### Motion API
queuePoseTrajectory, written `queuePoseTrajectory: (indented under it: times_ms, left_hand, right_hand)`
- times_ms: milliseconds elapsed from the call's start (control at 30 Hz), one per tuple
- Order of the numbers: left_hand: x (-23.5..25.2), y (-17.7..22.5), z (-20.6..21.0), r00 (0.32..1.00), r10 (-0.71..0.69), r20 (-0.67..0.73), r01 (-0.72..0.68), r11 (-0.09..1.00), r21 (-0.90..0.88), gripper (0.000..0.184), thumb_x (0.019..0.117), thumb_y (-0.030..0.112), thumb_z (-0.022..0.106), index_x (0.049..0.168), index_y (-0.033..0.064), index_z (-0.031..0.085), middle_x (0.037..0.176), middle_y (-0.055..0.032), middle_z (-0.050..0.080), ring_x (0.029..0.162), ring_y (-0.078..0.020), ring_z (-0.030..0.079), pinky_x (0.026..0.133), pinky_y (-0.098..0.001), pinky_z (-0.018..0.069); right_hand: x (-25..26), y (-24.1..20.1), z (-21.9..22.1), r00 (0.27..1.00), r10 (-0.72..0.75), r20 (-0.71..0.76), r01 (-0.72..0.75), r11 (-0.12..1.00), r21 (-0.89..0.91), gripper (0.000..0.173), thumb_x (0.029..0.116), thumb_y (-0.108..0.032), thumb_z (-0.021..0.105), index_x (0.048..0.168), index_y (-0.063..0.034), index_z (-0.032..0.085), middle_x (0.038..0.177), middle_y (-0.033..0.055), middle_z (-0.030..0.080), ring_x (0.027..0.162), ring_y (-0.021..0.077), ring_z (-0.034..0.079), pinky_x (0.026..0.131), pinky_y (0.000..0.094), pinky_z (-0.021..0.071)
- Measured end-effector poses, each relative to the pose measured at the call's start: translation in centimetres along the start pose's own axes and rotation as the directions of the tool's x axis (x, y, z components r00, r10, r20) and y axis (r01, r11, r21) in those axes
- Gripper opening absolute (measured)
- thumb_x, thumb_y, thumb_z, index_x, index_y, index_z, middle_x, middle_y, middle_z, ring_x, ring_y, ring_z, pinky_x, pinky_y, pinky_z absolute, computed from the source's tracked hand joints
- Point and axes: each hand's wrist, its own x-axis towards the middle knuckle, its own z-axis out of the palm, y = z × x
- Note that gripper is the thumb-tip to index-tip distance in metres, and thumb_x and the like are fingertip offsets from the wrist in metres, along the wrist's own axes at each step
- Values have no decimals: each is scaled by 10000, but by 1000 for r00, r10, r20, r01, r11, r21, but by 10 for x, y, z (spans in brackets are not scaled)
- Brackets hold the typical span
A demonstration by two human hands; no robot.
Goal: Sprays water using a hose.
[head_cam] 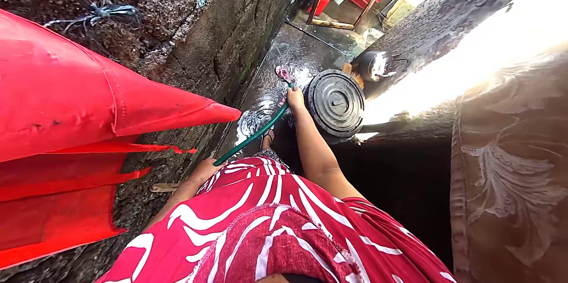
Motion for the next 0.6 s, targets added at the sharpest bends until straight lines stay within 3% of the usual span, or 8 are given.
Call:
queuePoseTrajectory:
  times_ms: [167, 600]
  left_hand:
    - [0, -1, -1, 1000, -5, -12, 5, 1000, -12, 496, 1036, 431, 604, 997, -60, 661, 923, -229, 638, 875, -344, 619, 840, -559, 471]
    - [-1, 3, -1, 999, 5, -39, -5, 1000, 2, 545, 1029, 470, 599, 1008, -70, 670, 951, -252, 656, 905, -373, 637, 862, -580, 478]
  right_hand:
    - [-3, -4, 3, 999, -30, -33, 30, 1000, -3, 404, 1137, -258, 336, 1454, -38, 457, 1032, 196, 633, 680, 253, 687, 652, 434, 626]
    - [-4, -4, 3, 988, -125, -93, 130, 990, 52, 378, 1132, -235, 361, 1436, -32, 460, 983, 186, 627, 637, 237, 675, 629, 426, 628]
